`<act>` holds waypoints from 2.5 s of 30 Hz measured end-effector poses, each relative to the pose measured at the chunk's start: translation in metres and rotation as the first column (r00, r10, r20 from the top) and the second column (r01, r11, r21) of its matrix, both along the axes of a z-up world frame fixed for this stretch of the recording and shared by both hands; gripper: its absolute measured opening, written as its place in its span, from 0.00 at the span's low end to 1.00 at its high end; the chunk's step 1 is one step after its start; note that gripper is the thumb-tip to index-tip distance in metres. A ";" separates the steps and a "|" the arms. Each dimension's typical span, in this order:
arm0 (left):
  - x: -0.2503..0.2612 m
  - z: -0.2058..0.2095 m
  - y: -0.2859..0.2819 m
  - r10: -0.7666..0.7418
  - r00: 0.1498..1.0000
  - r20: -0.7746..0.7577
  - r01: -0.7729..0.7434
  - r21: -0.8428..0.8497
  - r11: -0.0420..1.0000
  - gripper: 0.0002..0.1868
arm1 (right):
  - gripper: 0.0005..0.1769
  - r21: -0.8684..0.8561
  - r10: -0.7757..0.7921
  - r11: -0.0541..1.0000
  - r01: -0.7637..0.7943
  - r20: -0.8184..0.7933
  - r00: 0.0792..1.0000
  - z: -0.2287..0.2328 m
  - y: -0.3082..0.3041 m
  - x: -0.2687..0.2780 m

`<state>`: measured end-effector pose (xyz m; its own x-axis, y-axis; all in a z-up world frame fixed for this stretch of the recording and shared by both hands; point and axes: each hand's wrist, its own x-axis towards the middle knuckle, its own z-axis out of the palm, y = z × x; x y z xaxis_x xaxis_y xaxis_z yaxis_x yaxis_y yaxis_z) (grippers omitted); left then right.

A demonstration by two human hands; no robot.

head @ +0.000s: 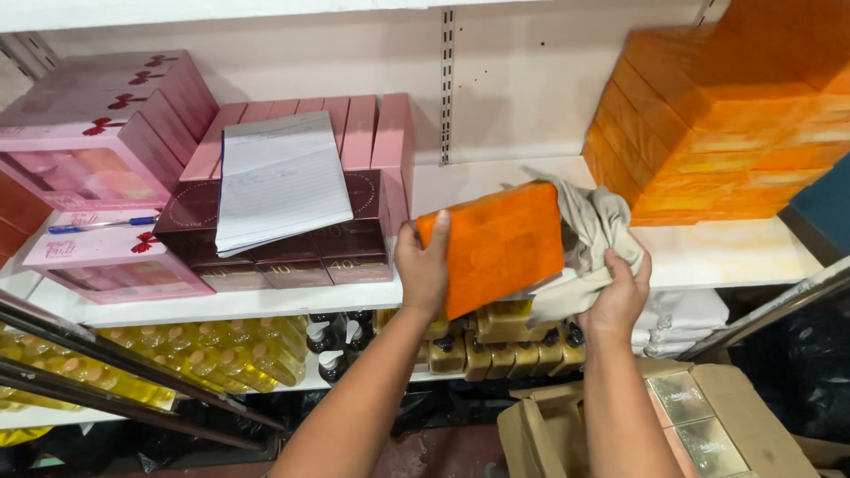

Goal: Wiping down orange-wrapped product boxes and placing them into a cardboard box.

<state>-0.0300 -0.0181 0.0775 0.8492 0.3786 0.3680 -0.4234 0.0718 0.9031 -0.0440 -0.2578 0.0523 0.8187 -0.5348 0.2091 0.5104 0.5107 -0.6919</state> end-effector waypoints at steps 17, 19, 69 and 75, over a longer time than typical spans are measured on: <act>0.067 -0.111 0.023 -0.152 0.955 -0.253 0.136 -0.082 0.987 0.33 | 0.32 -0.984 -0.005 -0.143 0.102 0.104 0.995 0.014 0.110 -0.001; 0.055 -0.088 0.023 -0.128 0.952 -0.277 0.124 -0.031 0.992 0.32 | 0.34 -0.986 -0.116 -0.168 -0.005 0.015 0.993 0.010 0.083 0.025; 0.002 -0.001 -0.001 -0.286 0.955 -0.073 0.127 -0.774 0.621 0.16 | 0.30 -0.816 -0.339 0.496 -0.298 -0.498 0.799 -0.014 -0.009 0.064; -0.003 0.011 -0.011 -0.314 0.949 0.042 0.207 -0.832 0.514 0.16 | 0.34 -0.389 0.451 0.736 -0.554 -0.328 0.830 -0.027 -0.003 0.067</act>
